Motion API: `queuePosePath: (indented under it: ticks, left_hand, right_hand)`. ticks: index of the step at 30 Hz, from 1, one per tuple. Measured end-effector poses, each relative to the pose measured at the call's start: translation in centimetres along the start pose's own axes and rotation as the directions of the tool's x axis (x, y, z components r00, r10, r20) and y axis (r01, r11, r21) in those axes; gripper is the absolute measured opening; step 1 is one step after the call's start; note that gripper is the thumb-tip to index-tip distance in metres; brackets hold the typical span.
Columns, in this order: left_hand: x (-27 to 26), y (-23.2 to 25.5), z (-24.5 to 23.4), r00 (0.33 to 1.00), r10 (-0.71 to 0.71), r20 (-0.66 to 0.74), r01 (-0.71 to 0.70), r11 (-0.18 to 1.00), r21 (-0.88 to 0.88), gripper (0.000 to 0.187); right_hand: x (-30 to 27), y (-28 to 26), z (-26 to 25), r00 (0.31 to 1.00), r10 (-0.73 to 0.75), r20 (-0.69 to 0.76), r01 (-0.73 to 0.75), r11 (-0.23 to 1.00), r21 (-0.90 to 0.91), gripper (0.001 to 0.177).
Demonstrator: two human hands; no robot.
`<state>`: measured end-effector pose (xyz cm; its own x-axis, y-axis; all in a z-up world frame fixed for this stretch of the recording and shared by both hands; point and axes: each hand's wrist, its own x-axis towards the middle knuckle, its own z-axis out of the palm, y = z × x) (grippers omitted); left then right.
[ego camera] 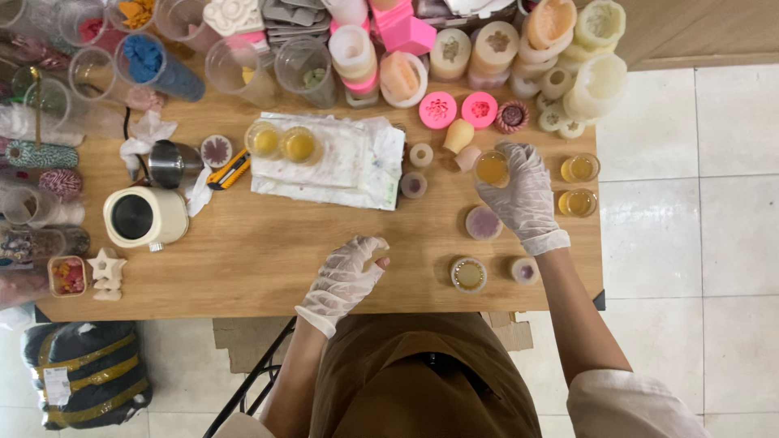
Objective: The person pours wax into cups, uses a tool to remove excess wax from floral molds, and cuts blocks of colored wax into a bowl.
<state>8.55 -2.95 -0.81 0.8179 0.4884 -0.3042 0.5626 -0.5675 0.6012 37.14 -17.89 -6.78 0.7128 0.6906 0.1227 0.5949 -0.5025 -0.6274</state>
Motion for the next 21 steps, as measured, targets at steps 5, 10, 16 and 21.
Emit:
queuePosePath:
  ticks: [5, 10, 16, 21]
  left_hand:
    - [0.1, 1.9, 0.2, 0.990, -0.112, 0.082, 0.109, 0.993, 0.044, 0.031]
    - [0.6, 3.4, -0.2, 0.953, -0.252, 0.166, 0.240, 0.967, 0.091, 0.039]
    - [0.7, 4.5, 0.3, 0.933, -0.308, 0.186, 0.278, 0.946, 0.169, 0.041]
    - [1.1, 4.8, 0.9, 0.936, -0.298, 0.185, 0.270, 0.949, 0.165, 0.042]
  right_hand:
    - [0.0, 4.7, 0.3, 0.999, 0.027, -0.047, -0.028, 0.999, -0.018, 0.060]
    - [0.4, 8.9, 2.0, 0.989, 0.141, -0.039, -0.143, 0.988, -0.049, 0.062]
    - [1.0, 12.4, 3.9, 0.973, 0.230, 0.001, -0.230, 0.972, -0.057, 0.066]
    - [1.2, 14.0, 5.2, 0.974, 0.222, 0.044, -0.218, 0.973, -0.071, 0.073]
